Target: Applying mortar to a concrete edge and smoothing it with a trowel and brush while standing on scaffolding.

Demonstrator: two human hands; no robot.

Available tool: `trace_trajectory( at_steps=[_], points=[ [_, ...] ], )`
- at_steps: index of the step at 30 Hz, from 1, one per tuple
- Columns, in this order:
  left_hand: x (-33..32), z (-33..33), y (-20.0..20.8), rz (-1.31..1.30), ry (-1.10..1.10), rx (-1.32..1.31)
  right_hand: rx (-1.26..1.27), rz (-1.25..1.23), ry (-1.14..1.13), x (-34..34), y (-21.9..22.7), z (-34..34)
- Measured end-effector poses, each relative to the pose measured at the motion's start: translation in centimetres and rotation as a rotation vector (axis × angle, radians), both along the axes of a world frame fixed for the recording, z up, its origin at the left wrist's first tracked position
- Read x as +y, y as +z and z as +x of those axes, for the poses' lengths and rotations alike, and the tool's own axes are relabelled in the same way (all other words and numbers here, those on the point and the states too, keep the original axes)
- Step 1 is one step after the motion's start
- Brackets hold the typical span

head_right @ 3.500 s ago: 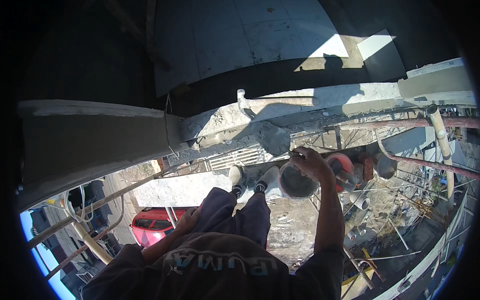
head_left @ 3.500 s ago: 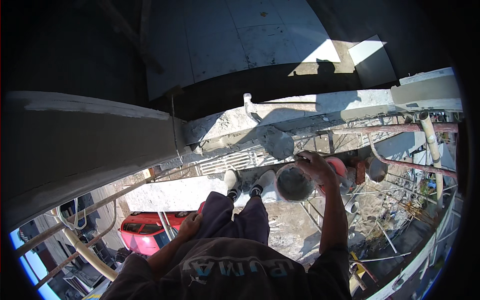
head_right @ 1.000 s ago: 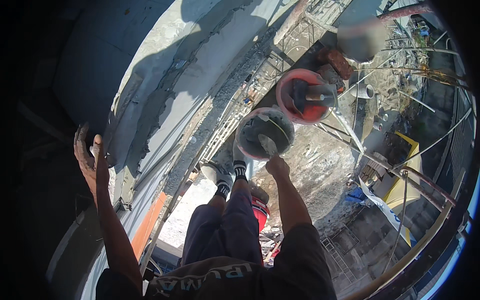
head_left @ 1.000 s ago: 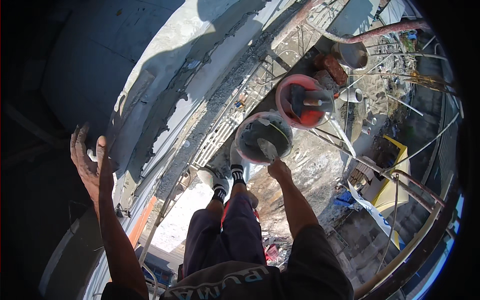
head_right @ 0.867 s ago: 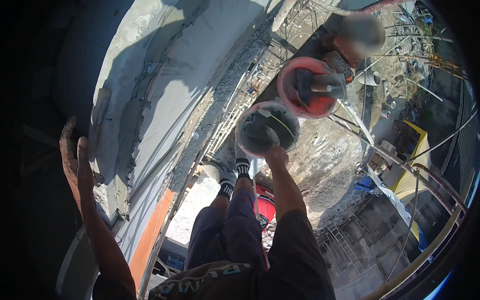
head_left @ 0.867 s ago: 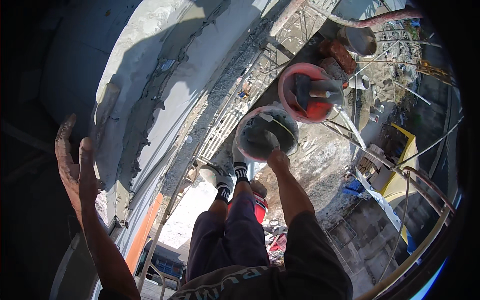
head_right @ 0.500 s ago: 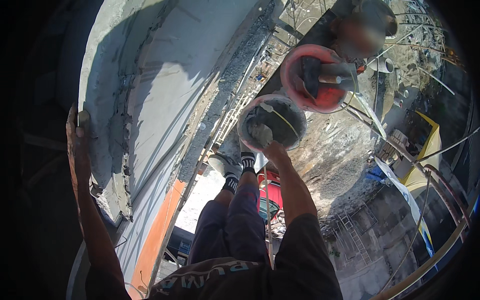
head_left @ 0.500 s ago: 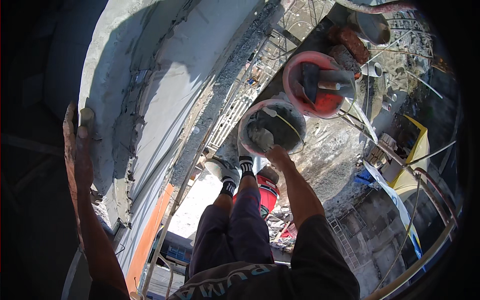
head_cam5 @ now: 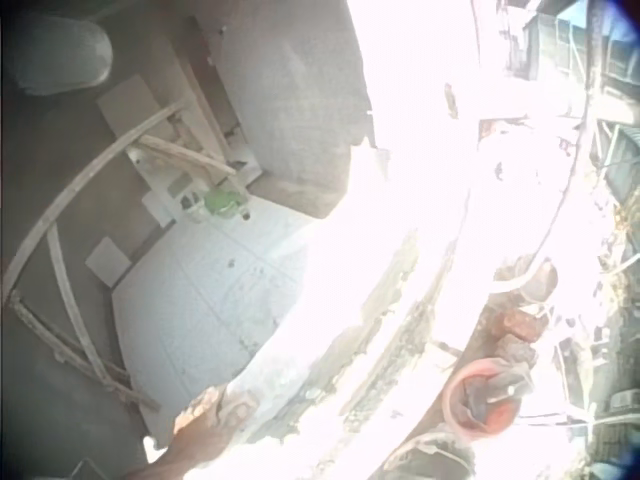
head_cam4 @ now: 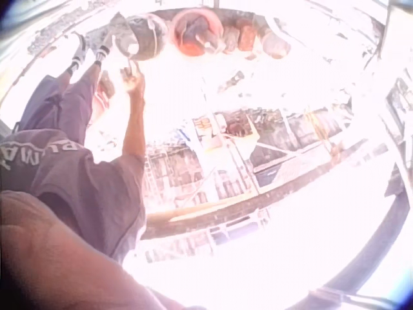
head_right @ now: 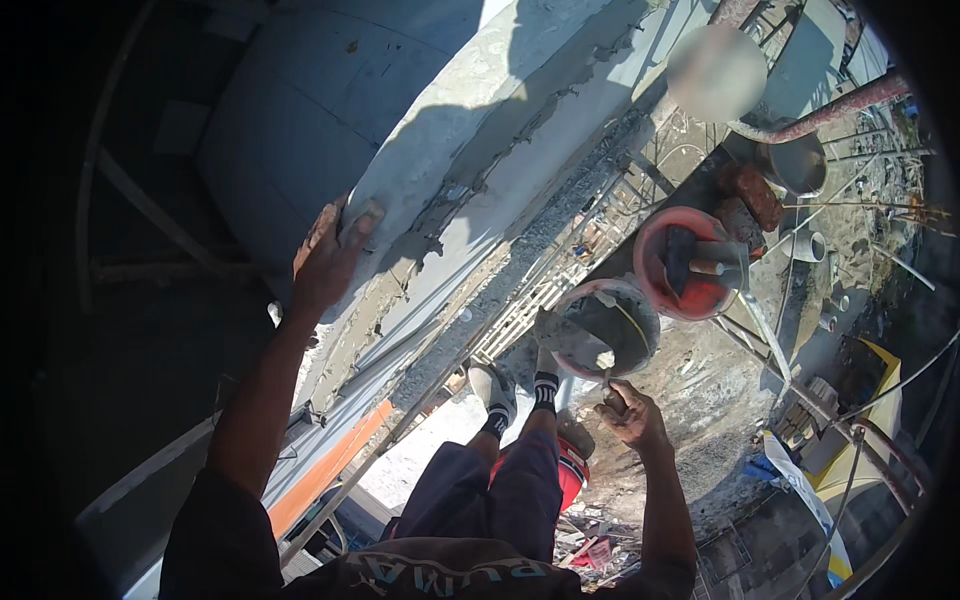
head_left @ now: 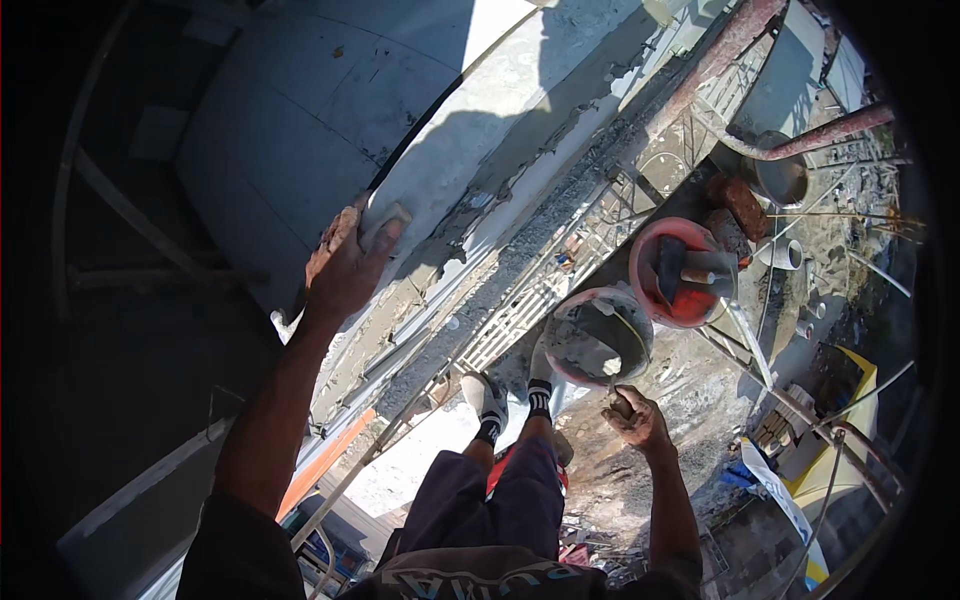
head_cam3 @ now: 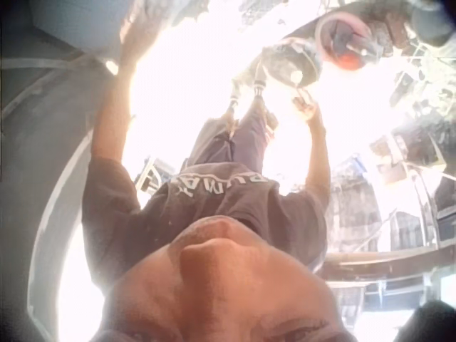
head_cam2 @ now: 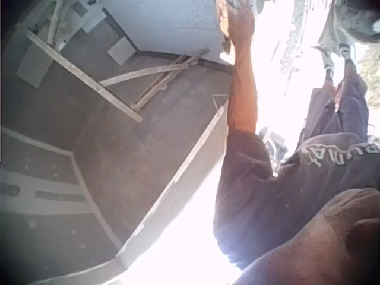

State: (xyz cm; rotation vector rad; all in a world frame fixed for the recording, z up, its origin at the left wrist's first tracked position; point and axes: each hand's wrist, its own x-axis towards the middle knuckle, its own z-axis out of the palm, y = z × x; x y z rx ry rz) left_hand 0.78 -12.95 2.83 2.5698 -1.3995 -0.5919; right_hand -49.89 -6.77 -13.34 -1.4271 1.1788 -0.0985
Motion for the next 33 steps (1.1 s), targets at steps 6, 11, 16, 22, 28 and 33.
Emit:
trace_trajectory(
  at_steps=[6, 11, 16, 22, 28, 33],
  points=[
    [1.1, 1.9, -1.4, -0.027, -0.005, -0.003, 0.043, -0.758, 0.370, -12.2, 15.4, 9.9],
    [0.6, 0.8, -1.6, -0.069, 0.012, 0.087, -0.119, -1.211, 0.512, -19.7, 18.1, 15.8],
    [1.0, 1.3, -2.1, -0.153, -0.004, 0.097, 0.143, -1.205, 0.717, -23.1, 15.8, 19.3],
    [0.5, 0.6, -1.1, -0.160, -0.012, 0.094, 0.127, -1.065, 0.451, -22.6, 17.1, 17.4],
    [0.9, 0.9, -1.5, -0.167, -0.022, 0.066, 0.033, -0.685, 0.298, -18.9, 17.9, 13.4],
    [0.7, 0.7, -1.3, -0.166, -0.022, 0.048, 0.199, -0.391, 0.556, -16.9, 19.3, 14.5]
  ],
)
